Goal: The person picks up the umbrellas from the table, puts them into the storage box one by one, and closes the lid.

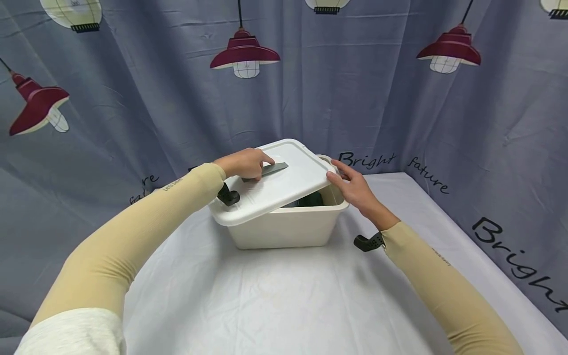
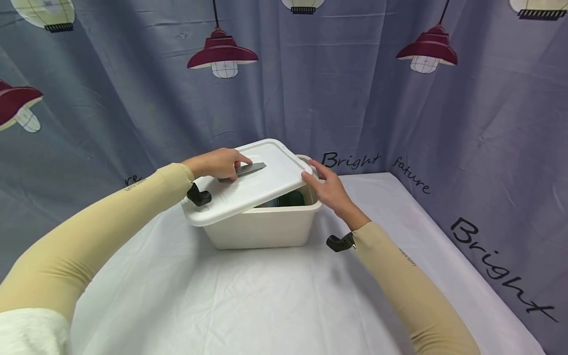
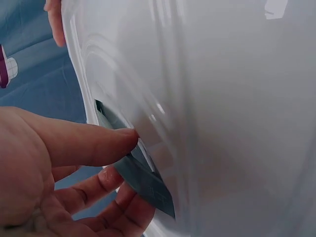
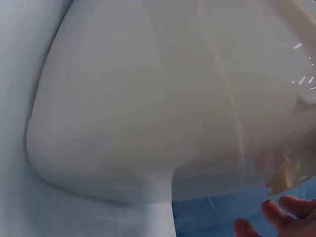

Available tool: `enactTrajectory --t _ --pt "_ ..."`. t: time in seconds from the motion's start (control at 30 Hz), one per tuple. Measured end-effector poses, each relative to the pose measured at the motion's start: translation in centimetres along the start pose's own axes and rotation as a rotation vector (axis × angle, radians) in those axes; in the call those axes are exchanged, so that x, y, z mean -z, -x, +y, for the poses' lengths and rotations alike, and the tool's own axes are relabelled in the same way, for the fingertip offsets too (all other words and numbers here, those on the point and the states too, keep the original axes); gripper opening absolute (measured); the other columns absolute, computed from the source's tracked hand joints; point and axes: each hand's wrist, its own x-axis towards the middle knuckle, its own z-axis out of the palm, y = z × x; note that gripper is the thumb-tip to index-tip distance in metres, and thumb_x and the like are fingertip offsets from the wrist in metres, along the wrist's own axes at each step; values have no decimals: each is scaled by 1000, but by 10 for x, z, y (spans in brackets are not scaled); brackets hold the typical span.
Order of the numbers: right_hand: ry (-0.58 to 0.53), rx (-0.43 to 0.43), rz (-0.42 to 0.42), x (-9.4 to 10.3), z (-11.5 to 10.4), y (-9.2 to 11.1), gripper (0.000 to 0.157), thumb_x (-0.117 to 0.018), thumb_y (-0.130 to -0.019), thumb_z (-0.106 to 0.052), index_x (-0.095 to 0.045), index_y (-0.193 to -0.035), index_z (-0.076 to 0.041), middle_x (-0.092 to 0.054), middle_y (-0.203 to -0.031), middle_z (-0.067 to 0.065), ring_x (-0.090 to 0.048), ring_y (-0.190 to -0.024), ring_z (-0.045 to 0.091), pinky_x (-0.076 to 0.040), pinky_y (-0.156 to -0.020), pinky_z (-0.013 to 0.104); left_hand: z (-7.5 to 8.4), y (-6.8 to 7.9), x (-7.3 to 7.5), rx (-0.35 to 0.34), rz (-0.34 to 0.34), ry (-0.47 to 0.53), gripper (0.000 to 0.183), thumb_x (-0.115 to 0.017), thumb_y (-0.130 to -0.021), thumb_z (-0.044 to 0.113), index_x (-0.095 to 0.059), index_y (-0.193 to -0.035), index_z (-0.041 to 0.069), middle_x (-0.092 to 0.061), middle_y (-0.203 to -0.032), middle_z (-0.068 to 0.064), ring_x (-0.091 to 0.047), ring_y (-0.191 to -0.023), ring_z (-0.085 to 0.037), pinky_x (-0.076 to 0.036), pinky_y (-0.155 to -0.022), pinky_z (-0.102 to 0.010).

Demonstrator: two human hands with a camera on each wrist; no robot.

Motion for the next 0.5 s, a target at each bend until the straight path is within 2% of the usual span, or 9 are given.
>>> enactTrajectory --t 0.17,0.27,0.33,0.5 --pt "81 77 -2 0 -1 2 64 -57 -100 -50 -40 -156 -25 -29 -164 11 -31 -148 36 -31 -114 62 3 0 0 -28 -21 -19 74 -51 -83 -8 -48 -152 17 -55 -123 -12 -51 -99 -23 -41 -77 -30" --pt "152 125 34 1 -1 4 59 -56 -101 -48 -46 -153 -23 -30 -164 11 -31 -148 36 -28 -115 62 4 0 0 -46 -18 -26 74 -51 -82 -9 -48 -151 16 -55 -123 -12 -50 -103 -23 -40 -78 -30" --pt "192 150 61 2 -1 5 57 -56 -101 -47 -49 -151 -23 -33 -162 11 -35 -147 36 -29 -114 62 3 -1 0 -54 -9 -29 71 -53 -83 -8 -49 -151 15 -56 -123 -12 -50 -103 -23 -40 -78 -30" --pt "266 174 100 2 -4 6 56 -57 -99 -51 -53 -148 -23 -40 -159 9 -43 -141 35 -34 -113 60 -7 8 3 -32 15 -58 61 -63 -92 13 -48 -151 14 -61 -125 -10 -56 -105 -22 -45 -91 -35"
